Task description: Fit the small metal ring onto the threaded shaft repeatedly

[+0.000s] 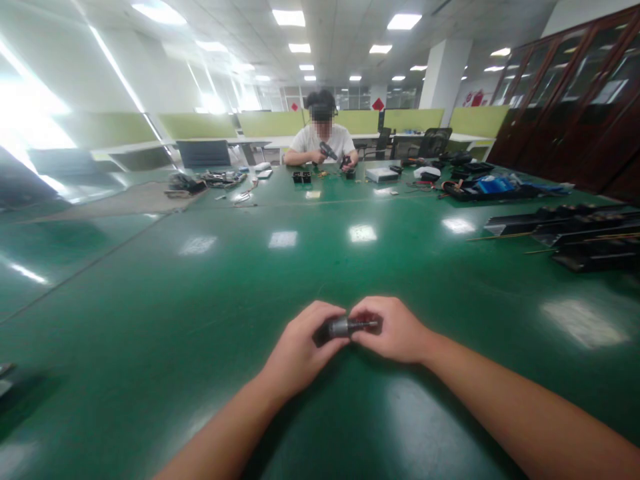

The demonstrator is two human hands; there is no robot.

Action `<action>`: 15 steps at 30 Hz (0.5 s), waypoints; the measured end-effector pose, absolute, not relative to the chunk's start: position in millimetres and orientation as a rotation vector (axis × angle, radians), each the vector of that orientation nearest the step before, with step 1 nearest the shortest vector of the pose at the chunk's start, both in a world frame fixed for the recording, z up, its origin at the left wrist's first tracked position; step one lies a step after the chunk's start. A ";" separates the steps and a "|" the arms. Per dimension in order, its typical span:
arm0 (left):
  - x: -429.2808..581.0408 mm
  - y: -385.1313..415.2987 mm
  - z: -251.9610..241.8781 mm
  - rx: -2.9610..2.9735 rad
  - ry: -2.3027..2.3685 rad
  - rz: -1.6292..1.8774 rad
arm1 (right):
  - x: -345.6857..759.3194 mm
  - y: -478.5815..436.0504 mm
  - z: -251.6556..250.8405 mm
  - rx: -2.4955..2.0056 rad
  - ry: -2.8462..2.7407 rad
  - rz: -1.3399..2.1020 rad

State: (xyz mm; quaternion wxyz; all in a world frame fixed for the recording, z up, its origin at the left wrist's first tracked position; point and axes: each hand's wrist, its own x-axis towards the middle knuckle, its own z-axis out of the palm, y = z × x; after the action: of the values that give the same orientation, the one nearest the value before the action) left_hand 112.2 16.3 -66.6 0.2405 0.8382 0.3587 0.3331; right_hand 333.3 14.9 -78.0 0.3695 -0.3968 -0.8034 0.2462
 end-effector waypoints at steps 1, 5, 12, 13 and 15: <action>112.5 16.2 -66.1 2.294 0.976 0.908 | 333.2 14.8 -78.2 -1.015 -2.061 0.633; 114.0 15.5 -64.2 2.287 0.967 0.905 | 332.6 14.7 -79.2 -0.997 -2.065 0.651; 114.4 14.0 -63.0 2.273 0.962 0.883 | 332.8 14.4 -79.2 -1.002 -2.075 0.667; 114.6 13.9 -62.9 2.271 0.961 0.888 | 332.9 14.4 -79.4 -1.004 -2.074 0.665; 115.1 13.7 -62.8 2.267 0.962 0.896 | 333.0 14.4 -79.8 -1.012 -2.075 0.665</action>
State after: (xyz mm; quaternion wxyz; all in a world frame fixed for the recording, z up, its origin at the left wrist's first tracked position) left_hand 115.1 13.7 -62.8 0.2577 0.8359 0.3548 0.3302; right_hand 333.0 14.4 -79.8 0.3611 -0.3930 -0.8054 0.2580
